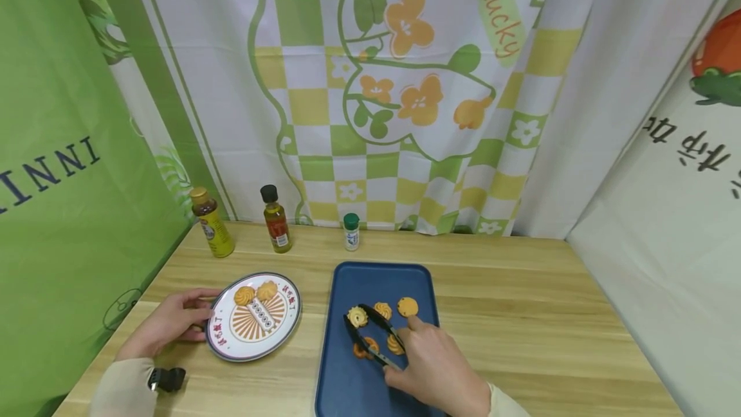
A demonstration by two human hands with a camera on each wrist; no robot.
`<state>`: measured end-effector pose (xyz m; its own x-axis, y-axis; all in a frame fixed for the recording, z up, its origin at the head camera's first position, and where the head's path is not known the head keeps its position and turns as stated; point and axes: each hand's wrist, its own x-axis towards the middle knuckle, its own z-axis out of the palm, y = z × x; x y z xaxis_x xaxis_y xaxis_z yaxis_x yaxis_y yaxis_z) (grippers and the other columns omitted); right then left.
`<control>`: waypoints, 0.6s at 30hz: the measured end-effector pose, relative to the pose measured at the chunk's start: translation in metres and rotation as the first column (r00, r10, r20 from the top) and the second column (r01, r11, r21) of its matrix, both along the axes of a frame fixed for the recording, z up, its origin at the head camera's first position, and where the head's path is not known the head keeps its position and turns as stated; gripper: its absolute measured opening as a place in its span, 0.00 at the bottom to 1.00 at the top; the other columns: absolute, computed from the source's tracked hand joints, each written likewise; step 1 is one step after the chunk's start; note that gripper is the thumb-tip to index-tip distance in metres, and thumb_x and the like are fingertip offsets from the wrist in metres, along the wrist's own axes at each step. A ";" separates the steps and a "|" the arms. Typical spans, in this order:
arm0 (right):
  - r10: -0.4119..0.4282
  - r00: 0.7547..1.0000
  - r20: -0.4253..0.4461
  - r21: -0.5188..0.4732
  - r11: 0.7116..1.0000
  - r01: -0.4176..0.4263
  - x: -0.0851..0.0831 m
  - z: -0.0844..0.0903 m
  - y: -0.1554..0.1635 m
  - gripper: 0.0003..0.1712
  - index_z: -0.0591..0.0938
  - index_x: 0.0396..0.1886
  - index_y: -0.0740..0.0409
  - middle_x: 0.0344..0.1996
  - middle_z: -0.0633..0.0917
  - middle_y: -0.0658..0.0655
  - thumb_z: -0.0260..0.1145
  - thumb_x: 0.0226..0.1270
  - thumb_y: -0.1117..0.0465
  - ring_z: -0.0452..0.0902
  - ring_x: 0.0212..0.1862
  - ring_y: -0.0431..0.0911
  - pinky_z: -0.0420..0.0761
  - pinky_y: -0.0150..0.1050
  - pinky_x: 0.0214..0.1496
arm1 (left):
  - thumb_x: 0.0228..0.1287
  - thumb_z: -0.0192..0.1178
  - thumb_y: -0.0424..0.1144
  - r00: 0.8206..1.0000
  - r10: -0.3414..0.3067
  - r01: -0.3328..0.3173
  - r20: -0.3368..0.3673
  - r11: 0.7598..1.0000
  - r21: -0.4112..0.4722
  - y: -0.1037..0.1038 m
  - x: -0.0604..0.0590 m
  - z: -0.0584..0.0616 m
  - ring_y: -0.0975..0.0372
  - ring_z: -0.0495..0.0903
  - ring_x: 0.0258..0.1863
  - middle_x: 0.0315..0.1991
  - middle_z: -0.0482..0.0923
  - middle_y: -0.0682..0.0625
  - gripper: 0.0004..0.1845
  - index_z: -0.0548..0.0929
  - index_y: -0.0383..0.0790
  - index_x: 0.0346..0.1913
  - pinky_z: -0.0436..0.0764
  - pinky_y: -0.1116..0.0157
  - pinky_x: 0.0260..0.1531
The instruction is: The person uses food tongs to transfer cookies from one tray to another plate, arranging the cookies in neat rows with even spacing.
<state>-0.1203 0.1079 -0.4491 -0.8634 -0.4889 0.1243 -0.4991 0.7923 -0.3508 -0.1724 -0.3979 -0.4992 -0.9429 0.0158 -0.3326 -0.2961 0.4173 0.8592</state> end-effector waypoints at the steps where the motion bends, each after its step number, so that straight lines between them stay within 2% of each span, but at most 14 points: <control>1: -0.001 1.000 -0.007 0.002 1.000 0.001 -0.001 0.000 0.000 0.20 0.91 0.36 0.57 0.29 0.76 0.46 0.84 0.56 0.47 0.64 0.22 0.36 0.65 0.30 0.18 | 0.82 0.60 0.29 1.000 0.001 -0.001 0.003 1.000 0.000 0.000 0.000 0.000 0.58 0.87 0.41 0.56 0.81 0.35 0.34 0.63 0.25 0.84 0.98 0.60 0.38; 11: 0.008 0.999 -0.051 0.021 1.000 -0.007 -0.001 -0.002 -0.005 0.22 0.92 0.38 0.60 0.32 0.80 0.48 0.84 0.55 0.47 0.64 0.23 0.35 0.66 0.29 0.20 | 0.82 0.60 0.29 1.000 0.005 -0.005 -0.001 1.000 0.004 -0.001 -0.001 -0.001 0.57 0.88 0.41 0.58 0.80 0.33 0.34 0.63 0.26 0.85 0.98 0.59 0.39; 18: 0.015 0.998 -0.054 0.018 1.000 -0.014 -0.003 -0.002 -0.006 0.18 0.92 0.36 0.59 0.30 0.79 0.47 0.83 0.56 0.50 0.63 0.22 0.35 0.65 0.28 0.19 | 0.82 0.60 0.29 1.000 0.000 0.000 0.002 1.000 0.006 -0.001 0.000 -0.001 0.57 0.87 0.40 0.56 0.80 0.35 0.35 0.63 0.25 0.85 0.98 0.60 0.38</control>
<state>-0.1228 0.1016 -0.4507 -0.8483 -0.5042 0.1620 -0.5288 0.7907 -0.3084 -0.1725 -0.3988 -0.5007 -0.9422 0.0175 -0.3345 -0.2980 0.4116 0.8612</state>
